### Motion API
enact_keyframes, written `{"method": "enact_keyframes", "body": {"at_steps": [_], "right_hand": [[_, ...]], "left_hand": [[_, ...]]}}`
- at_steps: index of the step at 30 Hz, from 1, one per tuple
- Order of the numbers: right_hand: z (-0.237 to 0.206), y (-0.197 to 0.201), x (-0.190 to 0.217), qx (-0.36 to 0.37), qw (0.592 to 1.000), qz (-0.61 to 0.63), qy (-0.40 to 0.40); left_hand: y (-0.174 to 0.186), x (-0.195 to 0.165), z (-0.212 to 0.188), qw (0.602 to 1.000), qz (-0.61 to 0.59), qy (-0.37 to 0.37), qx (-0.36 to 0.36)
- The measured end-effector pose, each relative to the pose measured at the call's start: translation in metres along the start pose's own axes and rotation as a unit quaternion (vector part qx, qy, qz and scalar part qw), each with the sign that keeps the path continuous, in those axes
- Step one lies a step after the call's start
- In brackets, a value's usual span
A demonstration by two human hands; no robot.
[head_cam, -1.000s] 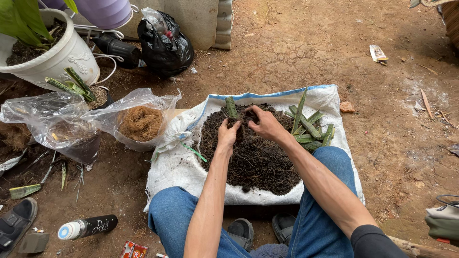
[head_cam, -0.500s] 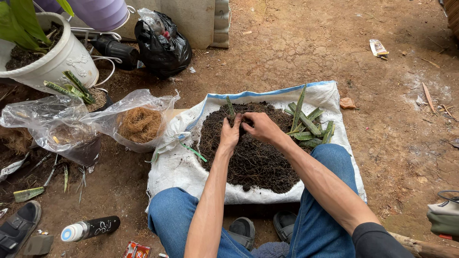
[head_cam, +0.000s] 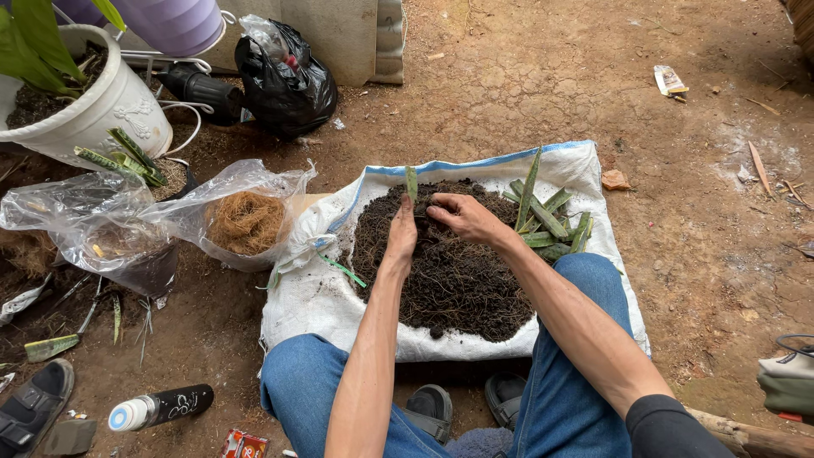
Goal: The person sits on the ground and wraps aloe vera cuttings with a fibrous material. They pick up a cutting, wrap it with the material, and place it on a pile of soil on a white sack.
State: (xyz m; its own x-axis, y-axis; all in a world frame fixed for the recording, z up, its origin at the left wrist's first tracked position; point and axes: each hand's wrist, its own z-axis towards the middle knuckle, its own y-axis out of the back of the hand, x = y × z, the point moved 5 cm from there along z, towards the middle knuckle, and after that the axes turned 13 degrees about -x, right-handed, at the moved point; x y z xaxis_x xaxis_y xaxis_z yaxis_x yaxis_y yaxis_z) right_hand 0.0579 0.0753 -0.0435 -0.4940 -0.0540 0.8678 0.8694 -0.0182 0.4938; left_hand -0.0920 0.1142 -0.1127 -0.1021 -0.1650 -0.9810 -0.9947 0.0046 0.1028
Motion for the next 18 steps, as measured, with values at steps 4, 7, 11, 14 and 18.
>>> {"method": "enact_keyframes", "body": {"at_steps": [4, 7, 11, 14, 18], "right_hand": [[-0.001, 0.004, 0.01, -0.007, 1.0, 0.026, -0.008], [0.001, 0.008, 0.017, -0.024, 1.0, 0.008, 0.015], [0.0, 0.01, 0.007, -0.012, 0.998, -0.059, -0.025], [0.003, 0.014, -0.002, -0.024, 0.995, -0.1, -0.013], [0.004, 0.01, -0.015, -0.027, 0.997, -0.061, -0.038]], "left_hand": [[-0.009, -0.003, -0.011, 0.994, -0.048, 0.001, 0.098], [-0.013, -0.01, -0.017, 0.991, -0.047, 0.049, 0.114], [-0.008, -0.017, -0.014, 0.992, -0.102, 0.047, 0.06], [-0.001, -0.016, -0.006, 0.994, -0.106, 0.007, 0.018], [-0.002, -0.009, -0.003, 0.993, -0.109, 0.018, 0.026]]}}
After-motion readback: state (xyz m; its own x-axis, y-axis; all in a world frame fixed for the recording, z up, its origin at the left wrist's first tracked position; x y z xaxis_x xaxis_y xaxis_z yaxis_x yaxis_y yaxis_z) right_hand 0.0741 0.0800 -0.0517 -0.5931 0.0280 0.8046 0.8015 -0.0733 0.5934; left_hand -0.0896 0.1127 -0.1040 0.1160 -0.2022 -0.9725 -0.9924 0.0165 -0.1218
